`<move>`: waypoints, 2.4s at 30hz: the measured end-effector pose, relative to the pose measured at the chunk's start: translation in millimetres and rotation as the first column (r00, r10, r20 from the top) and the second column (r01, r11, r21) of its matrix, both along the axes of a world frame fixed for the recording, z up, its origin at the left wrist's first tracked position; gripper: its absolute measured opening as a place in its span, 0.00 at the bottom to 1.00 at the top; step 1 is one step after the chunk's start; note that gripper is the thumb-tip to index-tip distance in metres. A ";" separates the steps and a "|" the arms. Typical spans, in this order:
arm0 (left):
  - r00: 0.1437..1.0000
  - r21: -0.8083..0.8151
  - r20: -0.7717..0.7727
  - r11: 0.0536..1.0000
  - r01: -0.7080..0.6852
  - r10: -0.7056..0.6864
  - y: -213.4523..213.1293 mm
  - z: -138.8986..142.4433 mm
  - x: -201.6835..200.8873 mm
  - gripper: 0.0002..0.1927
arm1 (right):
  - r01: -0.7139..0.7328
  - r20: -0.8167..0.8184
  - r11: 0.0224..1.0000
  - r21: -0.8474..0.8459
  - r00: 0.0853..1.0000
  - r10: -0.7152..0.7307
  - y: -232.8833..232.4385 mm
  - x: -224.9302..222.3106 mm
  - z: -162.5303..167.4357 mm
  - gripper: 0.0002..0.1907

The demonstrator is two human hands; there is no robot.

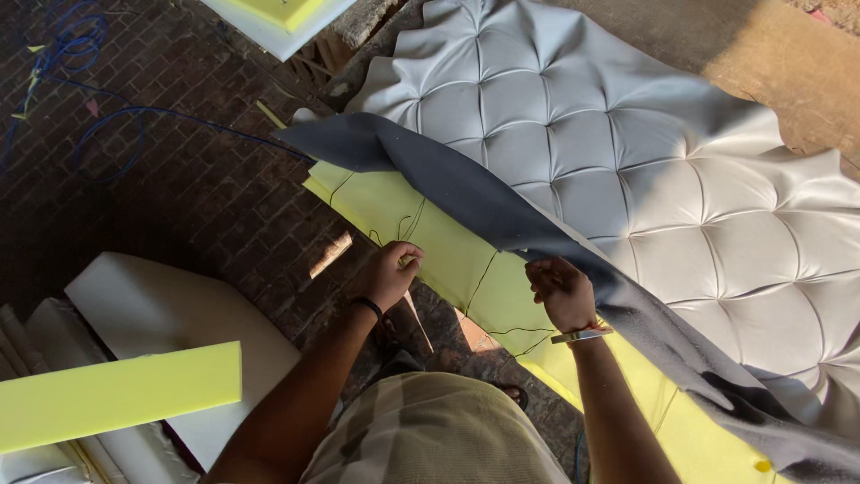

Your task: The person works at a workshop table on a tufted upholstered panel. They pull a long needle with thread through yellow foam and a gray fabric strip, stitch along the panel edge, reposition the fabric, and press the fabric and foam layers together by hand.

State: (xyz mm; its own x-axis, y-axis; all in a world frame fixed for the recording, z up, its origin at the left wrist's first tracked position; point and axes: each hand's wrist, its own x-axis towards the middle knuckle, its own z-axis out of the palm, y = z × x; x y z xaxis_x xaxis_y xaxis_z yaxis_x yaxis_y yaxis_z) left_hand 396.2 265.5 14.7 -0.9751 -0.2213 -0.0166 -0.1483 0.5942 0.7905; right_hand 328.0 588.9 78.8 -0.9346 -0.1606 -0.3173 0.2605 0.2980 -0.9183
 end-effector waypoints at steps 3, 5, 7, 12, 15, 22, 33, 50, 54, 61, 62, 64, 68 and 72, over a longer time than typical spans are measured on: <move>0.999 0.200 -0.021 0.980 -0.019 0.024 -63.4 -13.0 -6.4 0.07 | -0.064 0.039 0.997 0.039 0.997 0.063 -76.5 -2.8 1.1 0.11; 0.999 0.357 0.043 0.933 -0.042 0.028 -102.8 -23.6 -10.8 0.07 | -0.084 0.037 0.996 0.025 0.996 0.083 -119.1 -6.9 -1.5 0.10; 0.996 0.418 0.086 0.906 -0.067 0.034 -145.1 -33.3 -15.0 0.07 | -0.084 0.021 0.996 -0.043 0.996 0.085 -158.3 -6.9 -9.0 0.11; 0.989 0.441 0.145 0.892 -0.101 0.040 -219.7 -34.7 -28.3 0.08 | -0.040 0.127 0.999 -0.037 0.991 0.044 -226.6 -24.7 -16.0 0.11; 0.979 0.451 0.202 0.886 -0.110 0.019 -254.6 -23.2 -50.2 0.09 | 0.011 0.125 0.999 -0.054 0.992 -0.005 -258.0 -47.7 -14.3 0.11; 0.986 0.480 0.167 0.871 -0.100 0.021 -314.6 -25.6 -140.6 0.09 | 0.124 0.156 0.979 -0.160 0.983 -0.099 -326.8 -146.1 -25.3 0.09; 0.904 0.334 0.348 0.868 -0.368 0.249 -461.5 24.5 -249.2 0.22 | -0.056 0.134 0.942 -0.330 0.985 0.105 -501.8 -275.5 -8.9 0.08; 0.986 -0.144 -0.155 0.986 -0.087 0.064 -561.4 -36.5 -531.2 0.19 | 0.332 0.104 0.942 -0.052 0.940 -0.326 -639.2 -292.0 21.4 0.12; 0.994 -0.246 0.098 0.969 -0.029 0.055 -566.8 -33.6 -542.6 0.11 | 0.384 0.130 0.923 -0.011 0.916 -0.379 -661.1 -284.3 24.2 0.13; 0.983 0.506 0.132 0.844 -0.176 0.126 -593.7 -35.9 -565.0 0.15 | 0.345 0.161 0.939 -0.016 0.927 -0.338 -695.4 -282.7 15.0 0.13; 0.985 0.527 0.125 0.833 -0.169 0.121 -594.8 -34.7 -565.3 0.14 | 0.329 0.168 0.944 -0.007 0.931 -0.323 -699.3 -282.9 14.2 0.13; 0.988 0.570 0.105 0.808 -0.151 0.110 -594.2 -30.6 -563.7 0.13 | 0.297 0.177 0.955 0.010 0.939 -0.294 -705.3 -283.5 13.6 0.13; 0.998 0.512 -0.056 0.859 0.027 0.002 -590.5 -24.5 -558.5 0.11 | 0.319 0.192 0.948 0.005 0.930 -0.314 -709.9 -278.7 15.2 0.13; 0.996 0.582 0.032 0.812 0.049 -0.083 -595.5 -34.2 -561.1 0.12 | 0.354 0.194 0.935 -0.008 0.918 -0.346 -708.9 -264.9 16.9 0.13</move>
